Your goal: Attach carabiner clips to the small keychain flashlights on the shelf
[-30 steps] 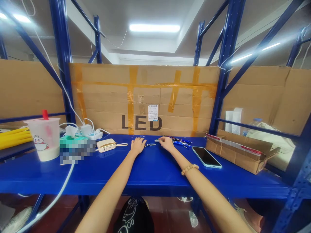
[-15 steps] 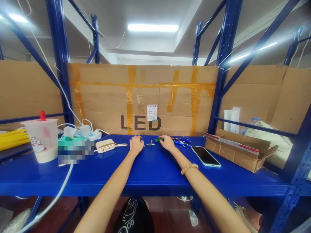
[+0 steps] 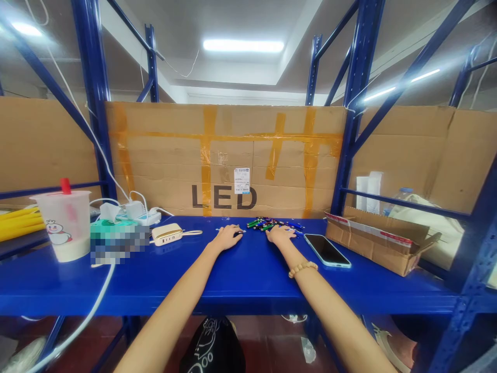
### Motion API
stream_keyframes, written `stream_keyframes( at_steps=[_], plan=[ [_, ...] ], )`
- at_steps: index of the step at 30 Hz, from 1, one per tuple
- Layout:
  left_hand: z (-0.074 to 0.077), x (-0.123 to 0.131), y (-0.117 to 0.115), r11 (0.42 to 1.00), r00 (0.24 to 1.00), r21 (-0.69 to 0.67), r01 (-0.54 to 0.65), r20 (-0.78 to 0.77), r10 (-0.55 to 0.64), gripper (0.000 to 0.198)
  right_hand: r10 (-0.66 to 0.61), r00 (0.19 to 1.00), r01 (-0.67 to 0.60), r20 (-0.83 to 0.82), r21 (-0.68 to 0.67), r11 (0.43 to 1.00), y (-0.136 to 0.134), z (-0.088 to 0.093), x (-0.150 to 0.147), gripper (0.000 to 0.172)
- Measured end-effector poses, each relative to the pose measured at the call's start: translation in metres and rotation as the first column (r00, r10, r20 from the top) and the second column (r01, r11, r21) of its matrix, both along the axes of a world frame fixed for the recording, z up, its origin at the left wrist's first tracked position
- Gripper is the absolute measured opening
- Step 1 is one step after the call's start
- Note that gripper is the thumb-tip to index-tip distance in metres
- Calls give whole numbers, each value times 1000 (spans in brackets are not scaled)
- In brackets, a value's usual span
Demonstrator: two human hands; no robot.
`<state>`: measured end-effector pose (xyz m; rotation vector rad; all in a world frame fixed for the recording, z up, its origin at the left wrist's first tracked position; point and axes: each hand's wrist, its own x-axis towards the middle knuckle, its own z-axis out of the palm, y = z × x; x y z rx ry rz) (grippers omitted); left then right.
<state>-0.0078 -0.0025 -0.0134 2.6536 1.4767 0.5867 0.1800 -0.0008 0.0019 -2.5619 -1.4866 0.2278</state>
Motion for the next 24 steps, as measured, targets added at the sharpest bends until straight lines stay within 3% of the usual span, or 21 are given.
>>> stream_keyframes(
  at_steps=[9,17,21,24],
  plan=[
    [-2,2,4,1000,1000,13,-13,2,13,35,48,993,-59,110,98,993,0,-3,2,49],
    [5,-6,11,998,994,42,-43,103,38,22,109,982,-132,153,149,980,-12,9,2,40],
    [9,-15,13,977,951,83,-196,258,169,22,115,983,-139,146,161,977,-12,11,3,39],
    [13,-21,11,926,891,88,-368,318,324,25,105,985,-128,136,171,977,-9,9,3,38]
  ],
)
